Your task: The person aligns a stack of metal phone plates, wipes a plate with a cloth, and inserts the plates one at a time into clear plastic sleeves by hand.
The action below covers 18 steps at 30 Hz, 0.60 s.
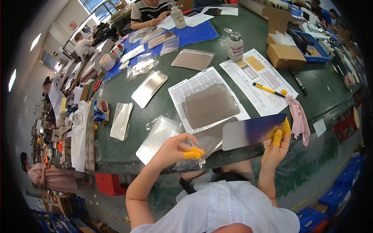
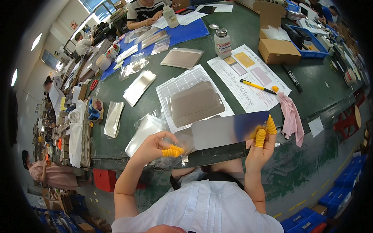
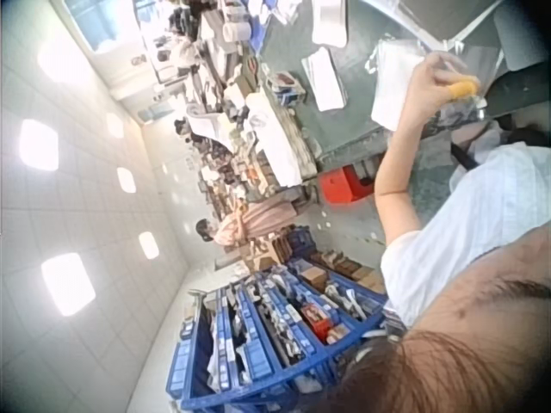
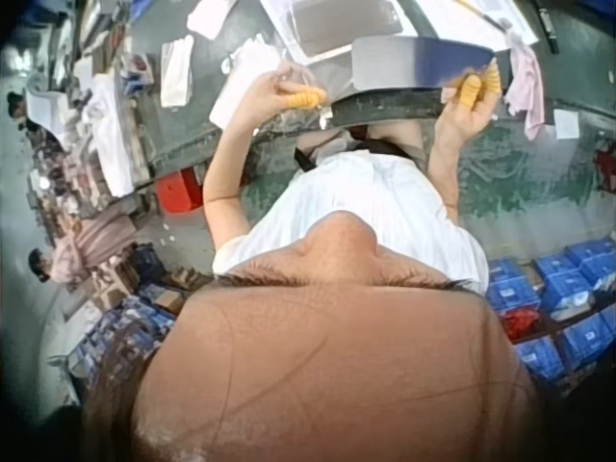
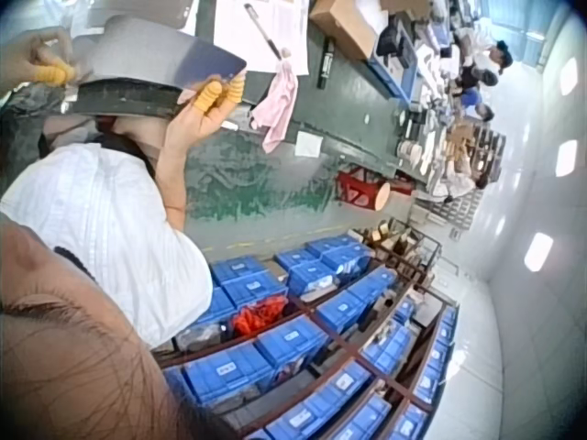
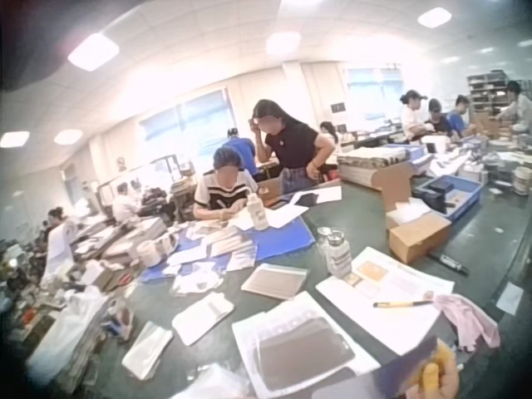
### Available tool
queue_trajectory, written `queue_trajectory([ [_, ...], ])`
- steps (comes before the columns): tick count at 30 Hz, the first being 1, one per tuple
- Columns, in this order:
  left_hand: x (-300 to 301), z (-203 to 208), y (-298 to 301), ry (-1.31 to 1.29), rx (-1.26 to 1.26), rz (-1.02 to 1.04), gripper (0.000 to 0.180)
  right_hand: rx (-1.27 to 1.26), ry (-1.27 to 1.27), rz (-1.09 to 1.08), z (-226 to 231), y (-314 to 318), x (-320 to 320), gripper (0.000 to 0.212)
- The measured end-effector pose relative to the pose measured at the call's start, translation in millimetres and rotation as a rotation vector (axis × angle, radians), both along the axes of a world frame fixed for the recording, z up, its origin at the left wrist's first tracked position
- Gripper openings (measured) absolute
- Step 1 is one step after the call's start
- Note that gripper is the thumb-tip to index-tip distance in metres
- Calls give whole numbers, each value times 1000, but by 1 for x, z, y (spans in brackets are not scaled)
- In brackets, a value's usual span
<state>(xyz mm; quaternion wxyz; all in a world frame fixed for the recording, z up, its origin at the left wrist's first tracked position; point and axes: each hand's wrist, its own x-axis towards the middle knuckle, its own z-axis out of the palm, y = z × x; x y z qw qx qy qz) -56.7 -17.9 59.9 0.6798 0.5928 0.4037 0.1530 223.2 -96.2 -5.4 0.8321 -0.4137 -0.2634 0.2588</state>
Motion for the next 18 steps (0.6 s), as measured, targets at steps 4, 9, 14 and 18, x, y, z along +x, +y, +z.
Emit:
queue_trajectory([
  [4,1,3,-2,67,36,-31,32,73,-62,13,1,1,2,33],
  [9,-1,1,-1,63,51,-61,30,-12,-170,50,-1,2,2,33],
  [14,5,4,3,13,42,-124,27,-165,-210,277,1,-1,-1,34],
  [18,2,-13,8,-50,-118,-110,30,-271,-239,403,5,-1,-4,33],
])
